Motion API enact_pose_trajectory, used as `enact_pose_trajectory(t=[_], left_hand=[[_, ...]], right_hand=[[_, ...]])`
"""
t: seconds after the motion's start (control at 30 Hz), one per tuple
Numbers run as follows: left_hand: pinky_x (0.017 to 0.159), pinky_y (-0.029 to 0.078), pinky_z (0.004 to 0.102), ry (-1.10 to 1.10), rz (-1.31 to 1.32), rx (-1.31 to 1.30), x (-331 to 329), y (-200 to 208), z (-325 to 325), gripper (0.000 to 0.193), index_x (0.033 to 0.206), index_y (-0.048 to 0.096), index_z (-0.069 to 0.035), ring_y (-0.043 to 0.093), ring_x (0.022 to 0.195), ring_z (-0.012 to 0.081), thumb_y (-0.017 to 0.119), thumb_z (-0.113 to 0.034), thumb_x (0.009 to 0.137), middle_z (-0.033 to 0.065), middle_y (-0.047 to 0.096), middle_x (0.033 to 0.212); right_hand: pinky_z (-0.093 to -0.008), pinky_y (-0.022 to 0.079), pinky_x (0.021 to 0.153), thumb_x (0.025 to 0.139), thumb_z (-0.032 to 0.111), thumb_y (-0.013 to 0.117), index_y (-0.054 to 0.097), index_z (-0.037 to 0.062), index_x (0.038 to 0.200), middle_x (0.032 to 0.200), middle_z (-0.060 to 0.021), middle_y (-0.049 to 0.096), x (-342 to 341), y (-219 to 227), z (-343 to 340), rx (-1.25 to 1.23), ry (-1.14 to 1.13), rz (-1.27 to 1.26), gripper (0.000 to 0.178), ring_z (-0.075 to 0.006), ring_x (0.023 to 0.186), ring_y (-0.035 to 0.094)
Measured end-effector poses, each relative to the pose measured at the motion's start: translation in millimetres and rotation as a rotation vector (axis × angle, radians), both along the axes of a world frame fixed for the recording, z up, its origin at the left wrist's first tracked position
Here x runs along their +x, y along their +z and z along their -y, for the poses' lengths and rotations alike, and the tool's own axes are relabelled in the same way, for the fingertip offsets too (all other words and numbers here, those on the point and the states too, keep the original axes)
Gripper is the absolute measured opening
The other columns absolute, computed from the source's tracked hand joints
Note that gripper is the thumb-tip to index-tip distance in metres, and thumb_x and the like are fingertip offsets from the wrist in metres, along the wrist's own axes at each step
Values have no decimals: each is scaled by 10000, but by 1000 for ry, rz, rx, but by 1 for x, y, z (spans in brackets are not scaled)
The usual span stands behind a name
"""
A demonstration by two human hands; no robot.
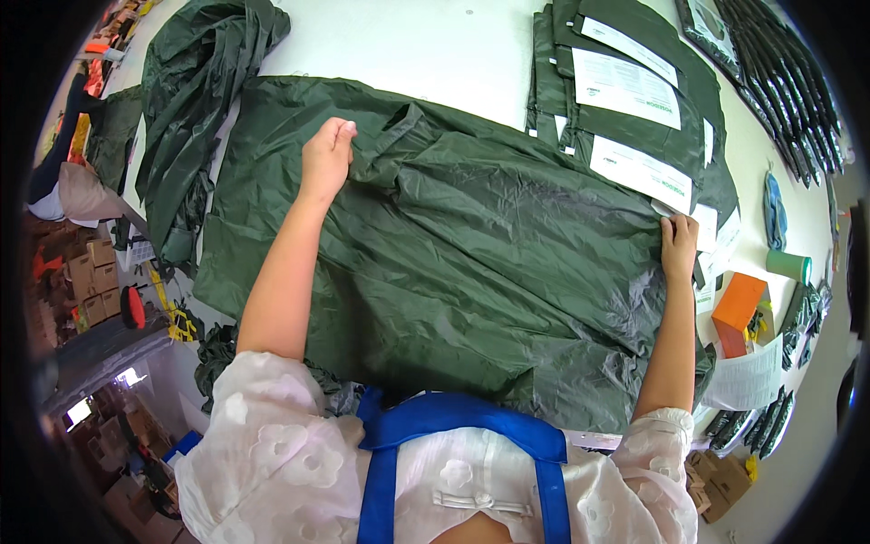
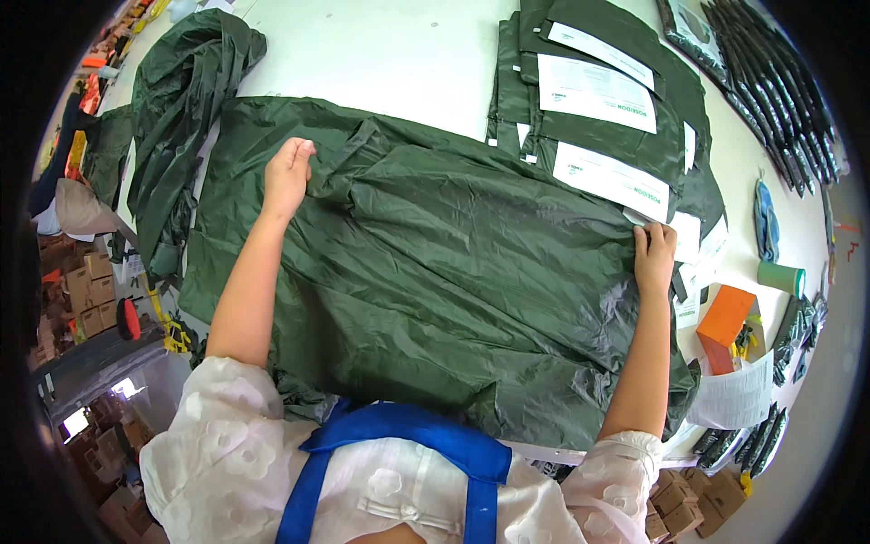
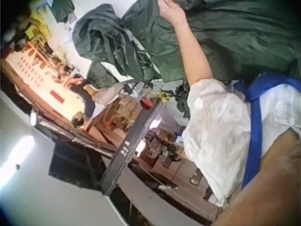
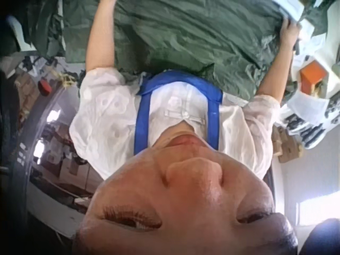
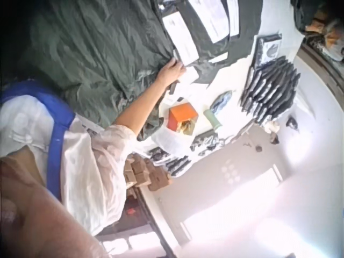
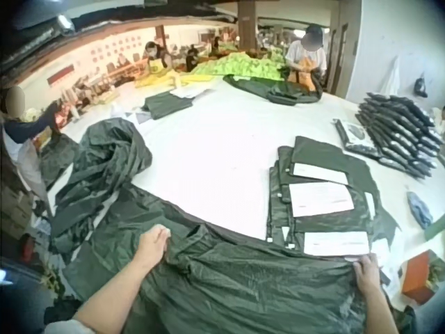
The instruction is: The person folds a large green tarp on a white table, smoothing and aligning edges, then rolls it tightly and secures it with a strap. The folded tarp is placed into a plastic bag labeled Poseidon.
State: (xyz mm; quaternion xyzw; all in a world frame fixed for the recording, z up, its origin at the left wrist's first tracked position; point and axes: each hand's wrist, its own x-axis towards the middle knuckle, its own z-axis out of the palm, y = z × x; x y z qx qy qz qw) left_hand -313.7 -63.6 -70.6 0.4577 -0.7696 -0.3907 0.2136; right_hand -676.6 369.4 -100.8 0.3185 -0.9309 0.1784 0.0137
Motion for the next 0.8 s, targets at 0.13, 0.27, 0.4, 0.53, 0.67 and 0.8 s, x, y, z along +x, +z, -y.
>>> enact_pose_trajectory(t=[0.13,0.27,0.4,0.53,0.67,0.8], left_hand=[[659,472,368,-212,72,-111,-37,26,-12,345,855,614,-2,628,725,257,580,-342,901,119,639,738],[731,484,432,-202,315,-226,-70,2,20,316,837,616,-10,619,852,356,601,-324,868,176,645,848],[728,491,430,-174,473,-190,-91,-35,27,276,903,612,-35,620,826,328,598,-309,878,137,640,821],[828,442,379,-282,379,-638,-94,-38,31,248,1041,602,-155,544,1088,270,666,-157,802,28,643,1025],[905,372,440,-672,808,-478,-111,-16,45,376,1127,592,-219,521,1109,256,670,-126,770,10,630,1087],[846,419,416,-528,582,-869,-109,-12,41,212,1008,628,-147,569,997,272,638,-174,798,57,625,1016]], right_hand=[[-402,438,816,921,224,575,578,14,933,984,-183,535,-4,-4,-1,-67,39,-31,211,-360,925,540],[-423,437,777,926,238,568,562,-3,892,934,-192,538,-5,-6,0,-27,39,-50,243,-383,883,534],[-434,436,747,905,232,599,561,-9,885,907,-193,538,-6,-9,4,20,-6,-35,245,-381,834,531],[-400,448,768,845,227,677,579,0,934,952,-174,573,-11,8,4,6,12,124,263,-338,865,559],[-373,455,800,756,211,748,586,22,1084,1019,-157,595,-17,34,-5,111,126,270,412,-305,916,577],[-373,432,872,819,148,676,586,14,1103,1060,-171,584,7,47,3,106,128,-275,326,-330,994,545]])
